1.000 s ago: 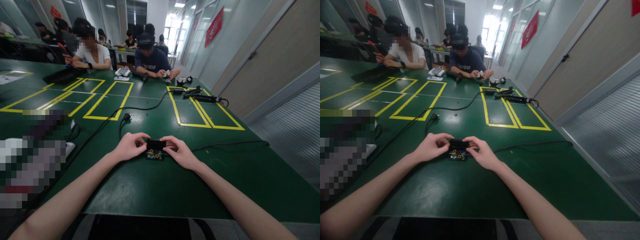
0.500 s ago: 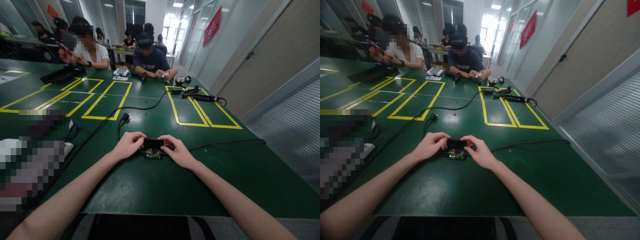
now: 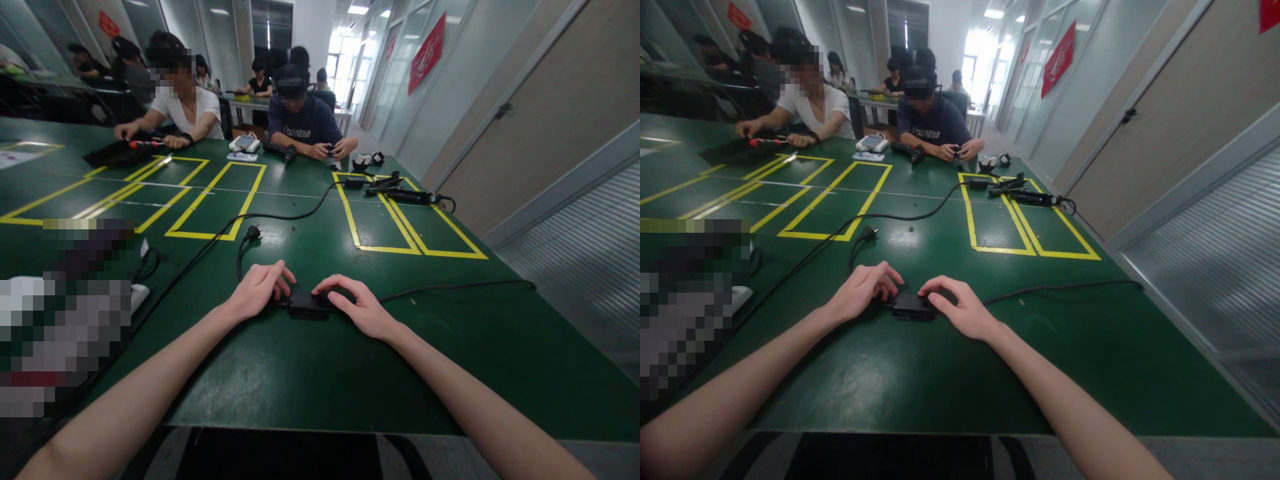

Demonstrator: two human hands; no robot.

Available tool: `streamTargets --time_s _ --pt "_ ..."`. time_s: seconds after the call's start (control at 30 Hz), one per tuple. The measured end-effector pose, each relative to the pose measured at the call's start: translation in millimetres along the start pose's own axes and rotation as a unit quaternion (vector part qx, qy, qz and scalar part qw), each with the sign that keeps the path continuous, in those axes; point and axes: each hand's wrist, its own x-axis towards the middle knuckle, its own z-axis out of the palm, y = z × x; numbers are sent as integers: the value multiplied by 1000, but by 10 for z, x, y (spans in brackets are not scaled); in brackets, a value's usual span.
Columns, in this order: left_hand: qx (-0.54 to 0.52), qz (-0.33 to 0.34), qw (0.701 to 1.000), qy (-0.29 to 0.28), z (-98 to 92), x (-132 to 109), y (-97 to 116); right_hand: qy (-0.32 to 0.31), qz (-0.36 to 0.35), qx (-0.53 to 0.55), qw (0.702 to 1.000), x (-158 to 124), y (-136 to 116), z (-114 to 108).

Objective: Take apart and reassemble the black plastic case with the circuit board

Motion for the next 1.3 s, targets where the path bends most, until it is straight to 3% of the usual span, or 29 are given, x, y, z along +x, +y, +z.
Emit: streamTargets --time_s 0.13,0.23,0.43,0.6,0.83,1.13,1.3 --pt "30 18 999 2 0 -14 21 -7 -21 -26 999 -4 -58 -10" --pt "94 71 993 -22 -24 -40 52 -12 -38 -54 998 -9 -73 -10" --pt "249 213 941 -83 -23 -80 73 -21 -104 -97 990 -17 -21 33" --pt "285 209 931 -88 36 -82 66 -37 -116 -150 981 -16 21 58" --pt "318 202 923 -77 46 -76 73 -9 -118 -255 960 -12 84 79" --pt "322 218 917 -87 41 -55 49 -33 -112 -288 950 3 23 62" --pt "327 225 914 -84 43 -59 65 -6 -150 -277 949 1 51 65"
